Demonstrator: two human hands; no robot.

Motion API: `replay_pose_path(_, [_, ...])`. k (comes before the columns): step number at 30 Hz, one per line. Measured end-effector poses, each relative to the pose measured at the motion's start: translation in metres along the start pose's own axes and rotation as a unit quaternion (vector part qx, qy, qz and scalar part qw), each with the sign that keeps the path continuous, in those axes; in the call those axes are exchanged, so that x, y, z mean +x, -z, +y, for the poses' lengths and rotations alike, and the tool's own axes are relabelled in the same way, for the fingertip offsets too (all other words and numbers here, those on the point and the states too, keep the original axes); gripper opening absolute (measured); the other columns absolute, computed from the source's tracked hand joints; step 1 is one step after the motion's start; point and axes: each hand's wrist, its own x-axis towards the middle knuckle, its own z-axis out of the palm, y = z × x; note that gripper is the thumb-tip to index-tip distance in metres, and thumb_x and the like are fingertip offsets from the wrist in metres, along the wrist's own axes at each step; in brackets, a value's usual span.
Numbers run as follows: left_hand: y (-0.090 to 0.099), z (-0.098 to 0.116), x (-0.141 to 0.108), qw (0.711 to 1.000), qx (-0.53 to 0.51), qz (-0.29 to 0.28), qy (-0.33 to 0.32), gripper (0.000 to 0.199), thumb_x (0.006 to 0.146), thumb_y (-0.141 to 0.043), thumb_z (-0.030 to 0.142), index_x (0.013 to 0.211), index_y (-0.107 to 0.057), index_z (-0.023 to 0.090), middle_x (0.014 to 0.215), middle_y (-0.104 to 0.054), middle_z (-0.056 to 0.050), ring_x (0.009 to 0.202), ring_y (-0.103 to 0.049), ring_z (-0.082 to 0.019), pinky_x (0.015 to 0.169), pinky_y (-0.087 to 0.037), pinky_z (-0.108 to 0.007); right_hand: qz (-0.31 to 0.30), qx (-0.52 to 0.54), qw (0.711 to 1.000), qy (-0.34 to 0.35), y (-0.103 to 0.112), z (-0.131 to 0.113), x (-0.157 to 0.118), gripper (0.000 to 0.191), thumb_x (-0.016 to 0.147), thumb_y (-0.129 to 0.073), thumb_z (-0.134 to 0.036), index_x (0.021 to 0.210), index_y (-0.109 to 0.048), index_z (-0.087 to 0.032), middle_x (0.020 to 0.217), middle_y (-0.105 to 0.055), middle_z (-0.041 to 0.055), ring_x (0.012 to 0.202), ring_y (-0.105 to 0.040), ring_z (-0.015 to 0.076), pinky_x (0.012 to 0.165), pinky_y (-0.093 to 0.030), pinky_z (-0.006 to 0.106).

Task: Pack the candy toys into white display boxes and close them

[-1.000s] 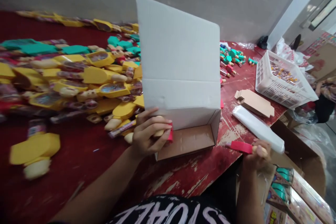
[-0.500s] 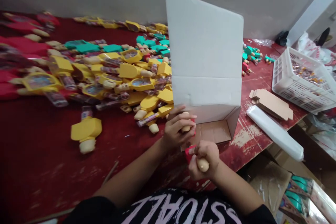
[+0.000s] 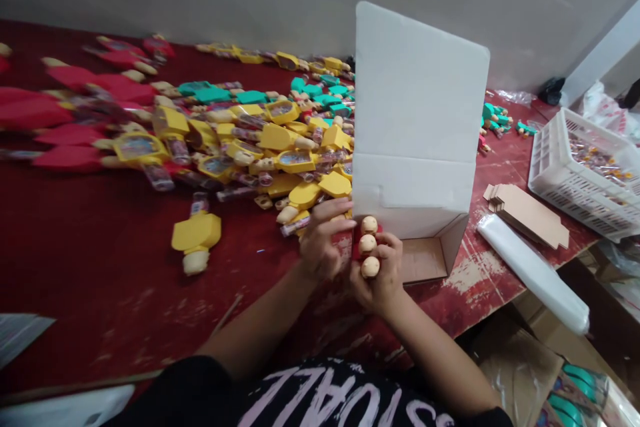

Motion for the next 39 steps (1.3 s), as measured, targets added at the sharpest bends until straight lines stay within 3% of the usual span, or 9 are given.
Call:
replay_pose_path(4, [0.016,-0.026,-0.011,0.939,0.243,-0.119,0.212,0.04,0.086,-0.037,0.038,0.106,-0.058,0.01,0.105,-0.058,-0.02,0.103,-0.053,-0.031,0.091,-0.042,-0.048,0.009,0.05,0.997,-0.052,0.02,0.006,-0.014,0.039,0.079,-0.051,-0.036,0.113,-0.038,-0.022,0.116,-0.042,0.0123,0.111,-0.042,0.0269,0.089,-0.039,0.05])
replay_pose_path(12, [0.055,-0.034,-0.046,0.854,0.291,-0.283,0.327,0.051,0.08,-0.049,0.022,0.13,-0.046,0.013,0.1,-0.061,-0.021,0.091,-0.058,-0.037,0.074,-0.047,-0.048,0.141,0.062,0.976,-0.152,0.045,0.005,-0.03,0.037,0.082,-0.052,-0.029,0.116,-0.038,-0.024,0.117,-0.043,0.0108,0.106,-0.049,0.0228,0.083,-0.041,0.041])
replay_pose_path(17, [0.111,-0.027,-0.034,0.918,0.065,-0.101,0.379,0.061,0.079,-0.056,0.055,0.125,-0.047,0.016,0.076,-0.065,-0.006,0.058,-0.06,-0.019,0.049,-0.046,-0.024,0.223,0.092,0.959,-0.147,0.071,-0.002,-0.021,0.028,0.084,-0.051,-0.029,0.111,-0.045,-0.023,0.111,-0.05,0.0086,0.102,-0.053,0.0212,0.086,-0.042,0.041])
replay_pose_path(20, [0.106,0.015,-0.022,0.923,-0.175,-0.019,0.341,0.067,0.076,-0.055,0.065,0.127,-0.041,0.024,0.076,-0.063,-0.002,0.04,-0.046,-0.008,0.032,-0.031,-0.016,0.211,0.171,0.956,-0.107,0.082,-0.012,-0.006,0.025,0.087,-0.051,-0.037,0.106,-0.054,-0.022,0.103,-0.056,0.0072,0.1,-0.055,0.021,0.089,-0.043,0.04])
replay_pose_path(23, [0.075,0.073,-0.012,0.854,-0.38,-0.215,0.282,0.058,0.08,-0.048,0.066,0.118,-0.053,0.023,0.07,-0.063,-0.003,0.039,-0.045,-0.008,0.034,-0.036,-0.017,0.034,0.267,0.954,-0.13,0.093,-0.028,0.012,0.053,0.08,-0.057,-0.055,0.12,-0.052,-0.021,0.107,-0.06,0.0109,0.102,-0.058,0.0254,0.087,-0.047,0.044])
replay_pose_path(26, [0.046,0.105,-0.009,0.886,-0.283,-0.358,0.081,0.047,0.086,-0.052,0.048,0.122,-0.052,0.019,0.087,-0.067,-0.008,0.07,-0.064,-0.017,0.061,-0.054,-0.024,-0.076,0.334,0.923,-0.175,0.11,-0.039,0.029,0.03,0.078,-0.063,-0.042,0.099,-0.059,-0.022,0.088,-0.064,0.0071,0.084,-0.063,0.0228,0.071,-0.053,0.039])
replay_pose_path(29, [0.028,0.094,-0.009,0.969,-0.073,-0.17,-0.165,0.043,0.085,-0.057,0.04,0.119,-0.052,0.014,0.107,-0.062,-0.016,0.106,-0.058,-0.025,0.087,-0.052,-0.034,0.104,0.34,0.913,-0.201,0.123,-0.033,0.042,0.008,0.076,-0.057,-0.018,0.073,-0.05,-0.021,0.064,-0.054,-0.0026,0.057,-0.058,0.0131,0.054,-0.049,0.027])
replay_pose_path(32, [0.013,0.066,-0.011,0.984,0.077,-0.051,-0.149,0.04,0.082,-0.059,0.04,0.114,-0.054,0.016,0.122,-0.053,-0.017,0.129,-0.038,-0.032,0.107,-0.034,-0.049,0.262,0.23,0.915,-0.205,0.109,-0.009,0.043,0.017,0.07,-0.057,-0.009,0.073,-0.045,-0.02,0.064,-0.053,-0.0053,0.053,-0.057,0.0106,0.052,-0.048,0.024])
replay_pose_path(39, [-0.012,0.044,-0.022,0.992,0.035,-0.08,-0.095,0.024,0.076,-0.054,0.018,0.101,-0.051,0.018,0.129,-0.045,-0.011,0.135,-0.027,-0.033,0.108,-0.033,-0.052,0.144,0.071,0.985,-0.065,0.036,0.039,0.014,0.016,0.08,-0.053,-0.014,0.072,-0.04,-0.021,0.062,-0.048,-0.0059,0.054,-0.054,0.0104,0.052,-0.05,0.025])
